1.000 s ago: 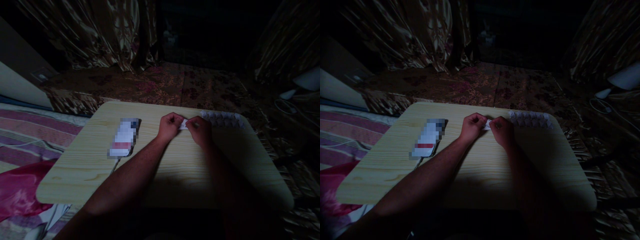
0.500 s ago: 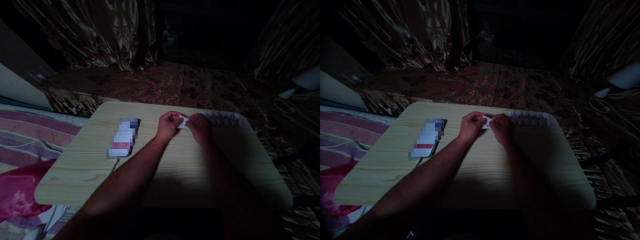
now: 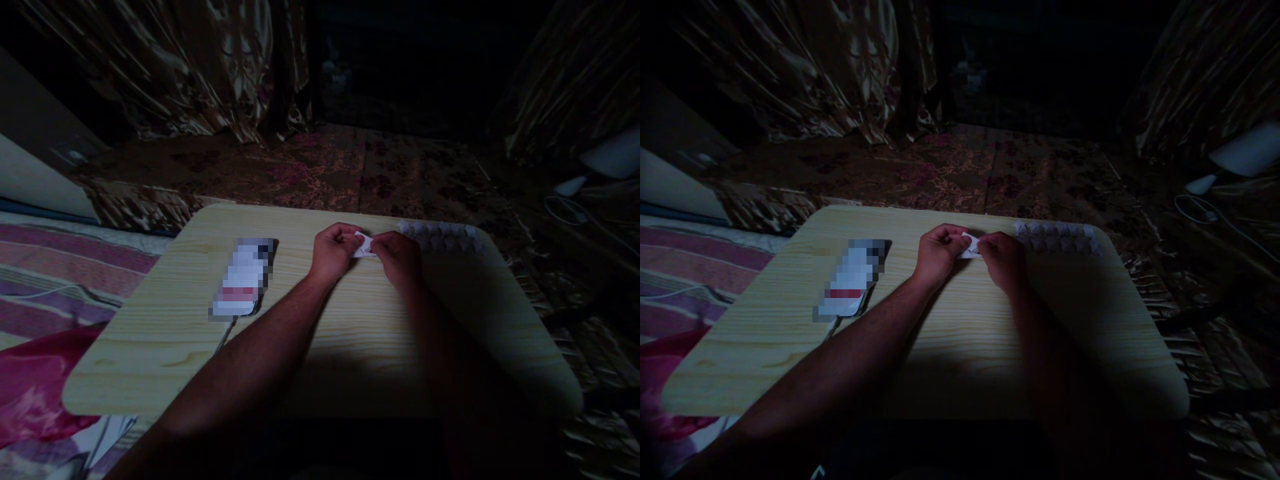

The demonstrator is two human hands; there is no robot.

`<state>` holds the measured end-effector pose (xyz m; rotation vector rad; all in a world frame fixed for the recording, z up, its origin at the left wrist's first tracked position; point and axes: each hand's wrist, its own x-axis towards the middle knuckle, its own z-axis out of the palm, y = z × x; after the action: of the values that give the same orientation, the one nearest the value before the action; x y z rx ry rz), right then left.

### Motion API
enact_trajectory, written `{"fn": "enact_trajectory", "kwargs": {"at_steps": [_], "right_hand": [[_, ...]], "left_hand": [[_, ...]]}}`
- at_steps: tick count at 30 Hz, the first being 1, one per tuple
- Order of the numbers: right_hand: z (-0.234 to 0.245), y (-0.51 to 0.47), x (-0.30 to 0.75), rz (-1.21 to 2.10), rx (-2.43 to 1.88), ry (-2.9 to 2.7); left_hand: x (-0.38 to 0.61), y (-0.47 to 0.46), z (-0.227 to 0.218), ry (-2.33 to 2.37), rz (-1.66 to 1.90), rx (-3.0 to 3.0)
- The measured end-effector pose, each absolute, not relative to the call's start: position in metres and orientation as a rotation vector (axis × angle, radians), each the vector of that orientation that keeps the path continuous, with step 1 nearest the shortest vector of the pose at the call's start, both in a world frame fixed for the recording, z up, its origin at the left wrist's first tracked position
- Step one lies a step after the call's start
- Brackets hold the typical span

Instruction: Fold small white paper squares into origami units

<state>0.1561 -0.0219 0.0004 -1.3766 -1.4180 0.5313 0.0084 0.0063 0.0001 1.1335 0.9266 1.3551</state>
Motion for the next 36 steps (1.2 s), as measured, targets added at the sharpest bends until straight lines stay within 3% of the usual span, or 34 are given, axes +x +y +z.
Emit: {"fn": "enact_trajectory", "kwargs": {"at_steps": [36], "right_hand": [[0.008,-0.026,0.154,0.519,-1.412,-1.455]], "left_hand": [[0.01,0.003,-0.001,0.833,1.266,1.042]]}}
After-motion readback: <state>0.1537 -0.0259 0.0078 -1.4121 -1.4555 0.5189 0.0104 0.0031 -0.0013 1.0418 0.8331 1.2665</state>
